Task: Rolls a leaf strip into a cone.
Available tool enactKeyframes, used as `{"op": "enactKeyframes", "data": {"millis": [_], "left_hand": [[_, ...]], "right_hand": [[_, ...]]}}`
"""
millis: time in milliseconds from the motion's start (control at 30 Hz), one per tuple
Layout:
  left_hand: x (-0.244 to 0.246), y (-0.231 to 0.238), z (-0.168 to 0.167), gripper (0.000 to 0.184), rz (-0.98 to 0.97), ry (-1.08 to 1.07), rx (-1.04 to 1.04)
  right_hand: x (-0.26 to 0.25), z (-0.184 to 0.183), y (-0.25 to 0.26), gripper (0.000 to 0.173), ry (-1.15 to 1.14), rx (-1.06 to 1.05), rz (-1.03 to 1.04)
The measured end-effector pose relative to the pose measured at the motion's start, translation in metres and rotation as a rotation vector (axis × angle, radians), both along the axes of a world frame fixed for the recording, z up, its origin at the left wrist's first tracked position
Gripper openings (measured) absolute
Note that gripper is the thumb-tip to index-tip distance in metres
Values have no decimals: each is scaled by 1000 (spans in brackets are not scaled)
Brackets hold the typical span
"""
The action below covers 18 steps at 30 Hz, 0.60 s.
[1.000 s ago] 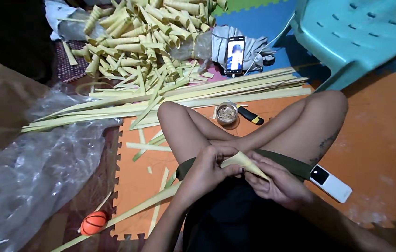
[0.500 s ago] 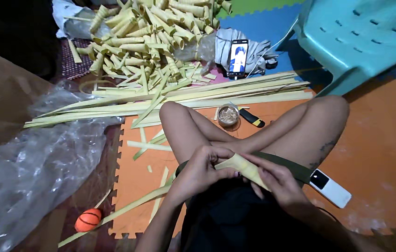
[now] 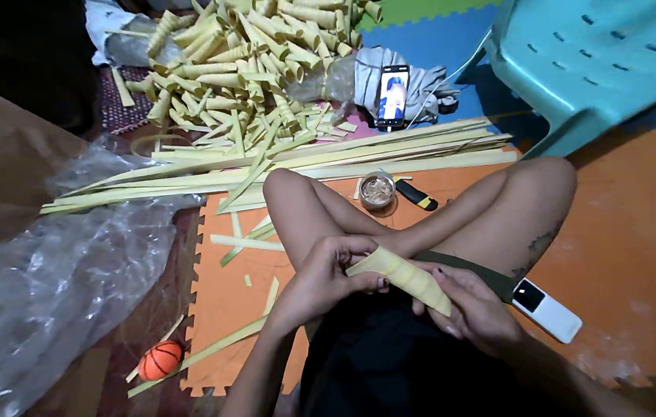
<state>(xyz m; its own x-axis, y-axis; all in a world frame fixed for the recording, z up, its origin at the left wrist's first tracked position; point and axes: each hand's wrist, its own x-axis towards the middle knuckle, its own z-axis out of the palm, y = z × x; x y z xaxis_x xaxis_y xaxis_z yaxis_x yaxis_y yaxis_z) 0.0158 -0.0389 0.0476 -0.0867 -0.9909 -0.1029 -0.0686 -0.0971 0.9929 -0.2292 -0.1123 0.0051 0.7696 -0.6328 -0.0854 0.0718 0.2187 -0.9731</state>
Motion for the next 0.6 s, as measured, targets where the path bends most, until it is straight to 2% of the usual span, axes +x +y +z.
{"op": "enactKeyframes", "data": {"millis": [67, 100, 133, 200, 233, 267, 333, 367, 400, 500, 533, 567, 600], "left_hand": [[2, 0, 0, 22, 32, -20, 5], [3, 1, 0, 21, 39, -28, 5], [4, 1, 0, 21, 33, -24, 8], [6, 1, 1, 24, 23, 5, 12], [6, 1, 0, 24, 25, 18, 10], [7, 2, -1, 24, 34, 19, 7], [9, 2, -2, 20, 52, 5, 3], [10, 2, -2, 19, 52, -4, 5], [11, 2, -1, 19, 43, -6, 10], [15, 1, 0, 21, 6, -13, 22], [15, 1, 0, 21, 4, -9, 22], [14, 0, 1, 21, 12, -11, 25], [13, -1, 1, 21, 26, -18, 27]], "right_hand": [[-3, -14, 0, 41, 74, -615, -84], [-3, -17, -1, 41, 85, -749, -95], [-3, -15, 0, 39, 79, -653, -78], [-1, -1, 1, 36, 34, -34, 16], [-1, 2, 0, 37, 26, 111, 37], [-2, -1, 1, 36, 24, -1, 13], [-4, -17, 0, 42, 83, -626, -81], [-4, -21, -1, 43, 96, -779, -103], [-5, -20, -1, 40, 86, -711, -92], [-7, 2, -1, 36, 42, 184, 79], [-8, 4, -1, 36, 45, 220, 73], [-9, 0, 1, 34, 54, 11, 22], [-10, -8, 3, 37, 96, -356, -45]]}}
